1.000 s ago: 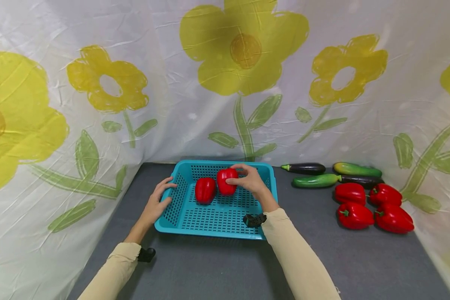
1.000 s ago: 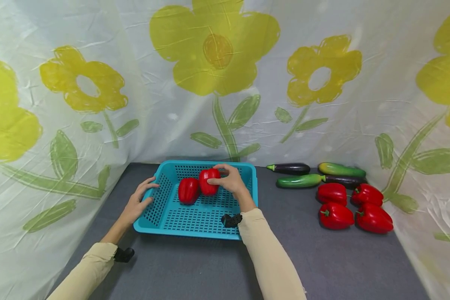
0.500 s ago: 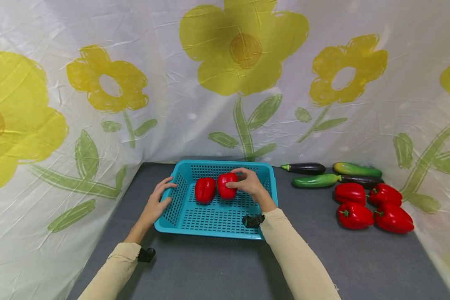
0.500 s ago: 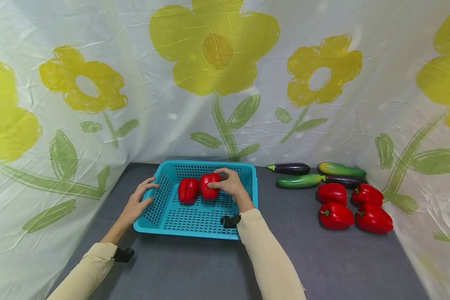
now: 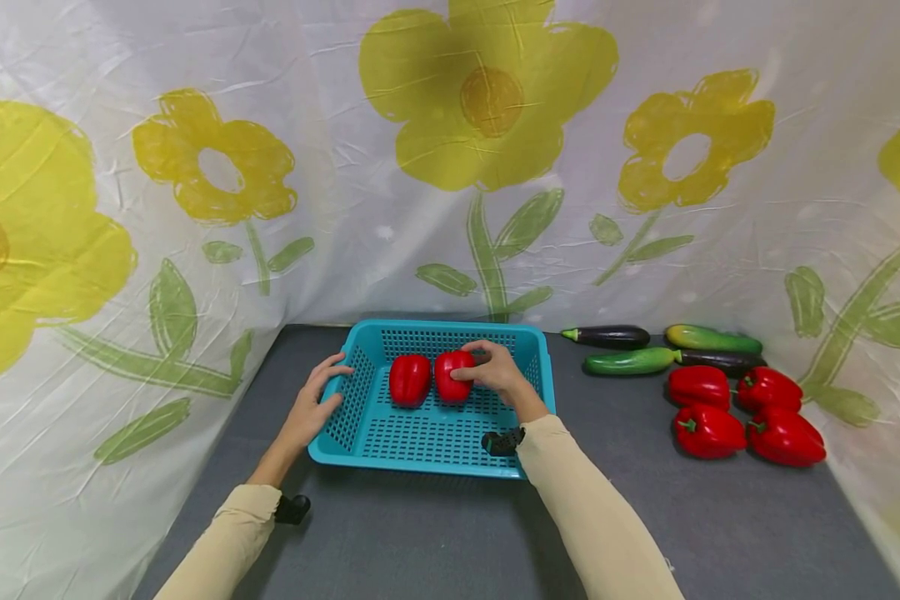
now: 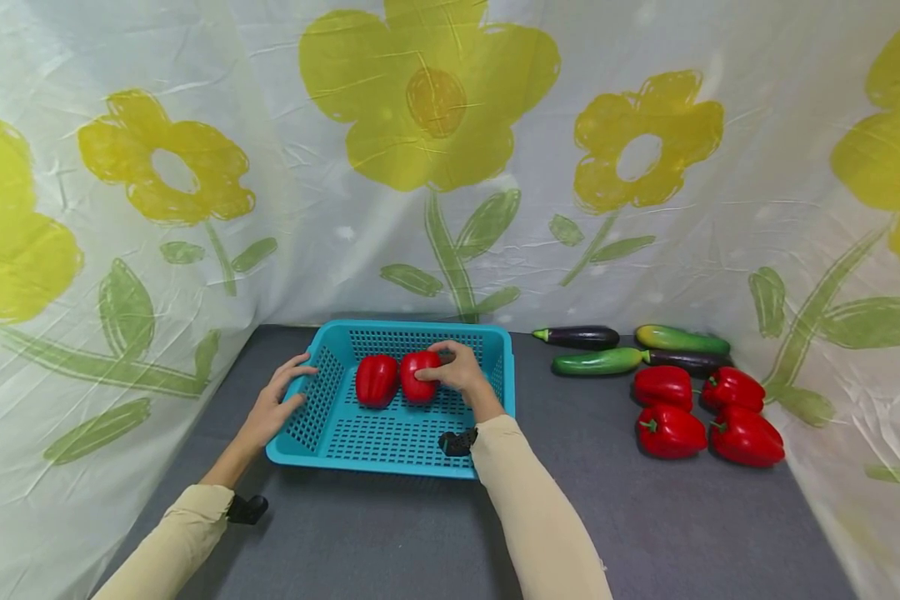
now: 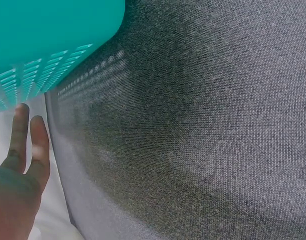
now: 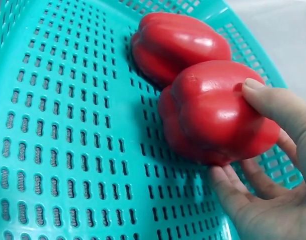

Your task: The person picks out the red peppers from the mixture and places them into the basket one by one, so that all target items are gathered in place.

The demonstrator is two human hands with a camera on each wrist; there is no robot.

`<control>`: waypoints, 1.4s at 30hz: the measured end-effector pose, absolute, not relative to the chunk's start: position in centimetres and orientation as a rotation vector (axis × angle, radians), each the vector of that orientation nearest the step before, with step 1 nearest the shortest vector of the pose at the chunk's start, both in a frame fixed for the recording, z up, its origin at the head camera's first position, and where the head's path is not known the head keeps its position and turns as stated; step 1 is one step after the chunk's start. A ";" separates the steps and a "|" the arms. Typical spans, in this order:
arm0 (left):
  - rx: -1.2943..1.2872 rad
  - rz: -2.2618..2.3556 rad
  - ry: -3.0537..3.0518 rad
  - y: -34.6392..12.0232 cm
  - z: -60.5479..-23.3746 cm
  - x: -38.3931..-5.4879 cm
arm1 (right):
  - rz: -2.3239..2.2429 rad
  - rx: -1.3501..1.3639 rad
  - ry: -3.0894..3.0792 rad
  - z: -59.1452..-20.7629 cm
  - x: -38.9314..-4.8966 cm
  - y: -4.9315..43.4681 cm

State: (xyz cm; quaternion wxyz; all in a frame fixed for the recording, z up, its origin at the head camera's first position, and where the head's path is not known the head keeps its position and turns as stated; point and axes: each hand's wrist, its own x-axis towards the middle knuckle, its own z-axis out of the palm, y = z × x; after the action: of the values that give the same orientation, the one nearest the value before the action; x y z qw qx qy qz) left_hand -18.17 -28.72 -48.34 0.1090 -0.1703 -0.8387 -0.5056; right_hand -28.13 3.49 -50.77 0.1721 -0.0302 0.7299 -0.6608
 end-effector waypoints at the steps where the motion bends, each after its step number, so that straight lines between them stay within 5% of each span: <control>1: -0.502 -1.487 -2.464 -28.7 -48.3 -18.2 | -1.880 -0.085 2.069 -50.9 -28.2 3.4; 25: -0.510 -1.483 -2.457 -30.6 -52.3 -20.1 | -1.831 -0.089 2.100 -52.1 -28.5 2.8; 42: -0.483 -1.505 -2.466 -29.7 -50.6 -19.2 | -1.776 -0.149 2.043 -48.7 -28.1 4.7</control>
State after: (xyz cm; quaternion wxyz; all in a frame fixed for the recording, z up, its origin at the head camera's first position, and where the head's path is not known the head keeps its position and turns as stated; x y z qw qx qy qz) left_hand -19.24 -29.71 -50.62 0.1063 -0.1639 -0.8372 -0.5109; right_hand -28.15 4.74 -48.67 0.2135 -0.0537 0.7361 -0.6400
